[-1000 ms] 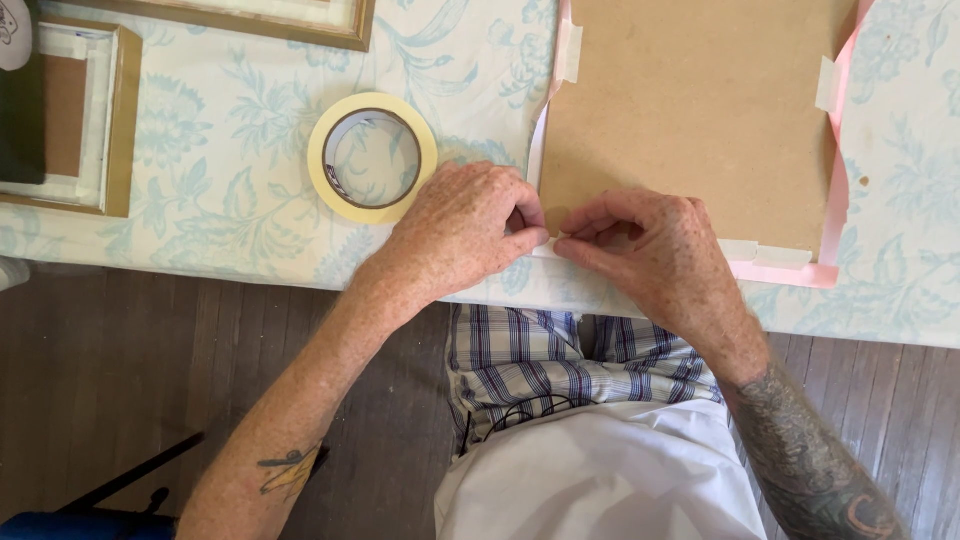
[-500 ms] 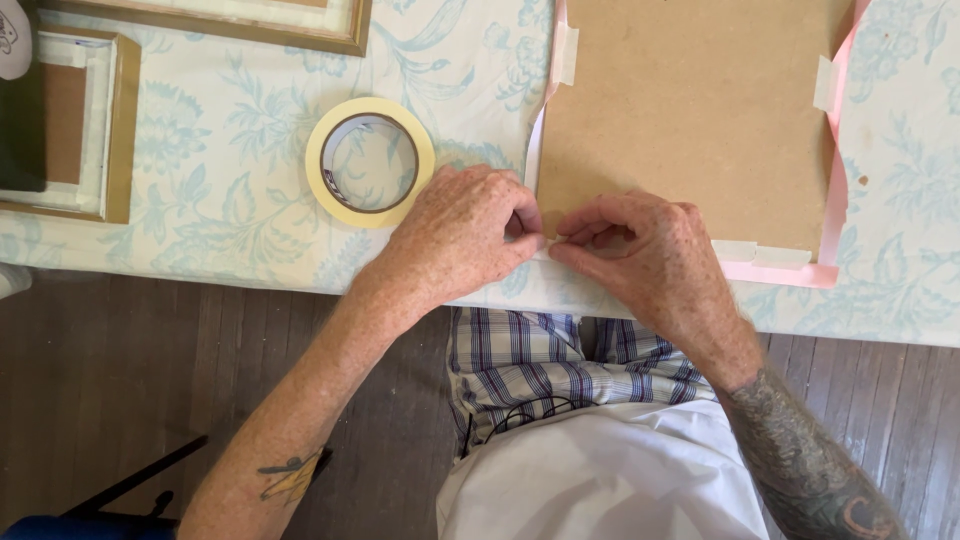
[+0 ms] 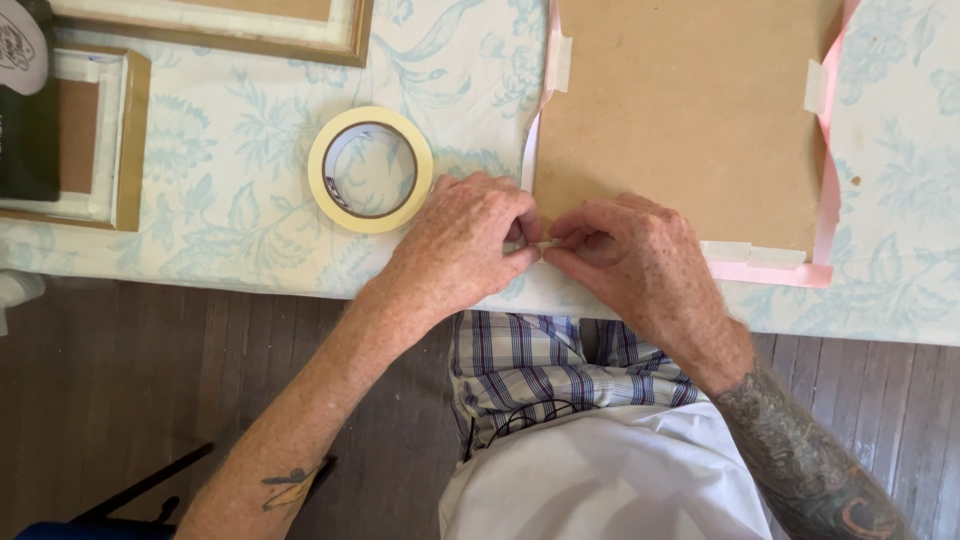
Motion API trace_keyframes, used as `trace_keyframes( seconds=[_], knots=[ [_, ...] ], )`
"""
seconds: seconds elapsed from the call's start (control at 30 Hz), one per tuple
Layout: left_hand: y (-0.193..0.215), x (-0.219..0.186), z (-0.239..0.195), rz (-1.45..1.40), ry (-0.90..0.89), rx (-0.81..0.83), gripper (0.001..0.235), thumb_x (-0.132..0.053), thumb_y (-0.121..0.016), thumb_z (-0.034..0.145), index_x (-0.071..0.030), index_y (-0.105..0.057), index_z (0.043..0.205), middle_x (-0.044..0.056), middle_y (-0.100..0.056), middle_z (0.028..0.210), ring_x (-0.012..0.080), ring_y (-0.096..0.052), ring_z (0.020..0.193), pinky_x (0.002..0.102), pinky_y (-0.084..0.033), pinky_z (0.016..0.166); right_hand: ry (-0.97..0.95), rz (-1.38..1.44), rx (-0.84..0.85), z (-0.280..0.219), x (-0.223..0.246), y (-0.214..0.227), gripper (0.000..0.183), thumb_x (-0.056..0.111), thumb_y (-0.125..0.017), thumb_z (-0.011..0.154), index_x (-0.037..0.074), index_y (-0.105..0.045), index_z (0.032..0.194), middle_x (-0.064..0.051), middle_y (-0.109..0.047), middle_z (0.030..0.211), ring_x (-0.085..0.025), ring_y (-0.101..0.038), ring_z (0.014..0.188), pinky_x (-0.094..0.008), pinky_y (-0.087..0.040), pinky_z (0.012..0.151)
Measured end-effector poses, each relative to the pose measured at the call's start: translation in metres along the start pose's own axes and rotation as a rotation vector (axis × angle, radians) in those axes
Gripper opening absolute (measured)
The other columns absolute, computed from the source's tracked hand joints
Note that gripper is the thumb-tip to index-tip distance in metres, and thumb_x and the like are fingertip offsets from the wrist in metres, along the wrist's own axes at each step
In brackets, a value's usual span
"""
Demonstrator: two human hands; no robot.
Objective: Taping pink fabric onto a cardboard backing to prepare it for a picture frame
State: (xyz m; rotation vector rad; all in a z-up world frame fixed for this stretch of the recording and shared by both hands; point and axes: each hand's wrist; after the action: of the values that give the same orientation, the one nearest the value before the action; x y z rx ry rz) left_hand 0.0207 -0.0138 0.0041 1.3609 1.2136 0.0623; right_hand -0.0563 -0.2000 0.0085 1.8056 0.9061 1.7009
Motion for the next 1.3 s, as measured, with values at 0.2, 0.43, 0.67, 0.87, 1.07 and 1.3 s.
trace_keyframes(
  seconds=[0.2, 0.43, 0.67, 0.87, 1.07, 1.3],
  knots=[
    [0.013, -0.003, -0.008, -0.082, -0.013, 0.028, 0.012, -0.012, -0.067, 0.097, -0.008, -0.077, 0.102, 0.012, -0.073, 0.094, 0.0272, -0.069, 0.103, 0.047, -0.044, 0.098, -0.054, 0.086, 0.098, 0.003, 0.007, 0.016, 0.016, 0.014, -0.075, 0.091, 0.014, -0.079, 0.106, -0.002, -0.079, 0.086, -0.021, -0.07, 0.092, -0.039, -0.057, 0.082],
    [0.002, -0.001, -0.009, -0.069, -0.02, -0.018, 0.009, -0.018, -0.072, 0.093, -0.012, -0.076, 0.098, 0.006, -0.073, 0.092, 0.0249, -0.069, 0.101, 0.047, -0.044, 0.096, -0.059, 0.116, 0.115, 0.002, -0.001, 0.012, 0.018, 0.016, -0.079, 0.087, 0.017, -0.08, 0.105, 0.0, -0.079, 0.088, -0.019, -0.07, 0.096, -0.037, -0.057, 0.086],
    [-0.002, 0.0, -0.011, -0.062, -0.026, -0.046, 0.007, -0.017, -0.071, 0.091, -0.014, -0.074, 0.097, 0.004, -0.073, 0.089, 0.0234, -0.071, 0.096, 0.045, -0.044, 0.096, -0.014, 0.065, 0.109, 0.004, -0.004, 0.01, 0.014, 0.016, -0.08, 0.086, 0.016, -0.08, 0.1, -0.002, -0.076, 0.085, -0.022, -0.069, 0.096, -0.037, -0.058, 0.085],
    [-0.004, 0.0, -0.019, -0.078, -0.016, -0.055, 0.013, -0.012, -0.071, 0.088, -0.014, -0.072, 0.1, 0.002, -0.074, 0.089, 0.0206, -0.072, 0.094, 0.043, -0.043, 0.098, 0.002, 0.077, 0.085, 0.002, -0.006, 0.008, 0.012, 0.017, -0.081, 0.086, 0.017, -0.08, 0.098, -0.001, -0.075, 0.086, -0.021, -0.069, 0.098, -0.036, -0.058, 0.086],
    [0.004, -0.011, -0.024, -0.059, 0.0, -0.064, 0.012, -0.014, -0.073, 0.087, -0.011, -0.071, 0.099, 0.006, -0.074, 0.088, 0.0251, -0.073, 0.095, 0.045, -0.045, 0.099, 0.018, 0.102, 0.073, 0.001, -0.006, 0.008, 0.011, 0.017, -0.082, 0.086, 0.016, -0.079, 0.096, -0.002, -0.074, 0.084, -0.022, -0.069, 0.097, -0.036, -0.057, 0.086],
    [-0.009, -0.009, -0.018, 0.084, -0.016, -0.073, 0.008, -0.018, -0.076, 0.087, -0.014, -0.073, 0.094, 0.003, -0.07, 0.083, 0.0235, -0.071, 0.092, 0.048, -0.044, 0.099, 0.019, 0.113, 0.059, -0.001, -0.005, 0.008, 0.011, 0.015, -0.081, 0.085, 0.015, -0.079, 0.096, -0.002, -0.074, 0.085, -0.021, -0.069, 0.097, -0.037, -0.057, 0.087]
  ],
)
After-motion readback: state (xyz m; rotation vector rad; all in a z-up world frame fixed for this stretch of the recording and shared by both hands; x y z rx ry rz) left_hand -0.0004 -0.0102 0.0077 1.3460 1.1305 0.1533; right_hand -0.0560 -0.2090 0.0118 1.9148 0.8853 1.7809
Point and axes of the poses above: each hand's wrist, its own z-axis towards the middle knuckle, its own y-axis out of the back of the hand, x = y × z
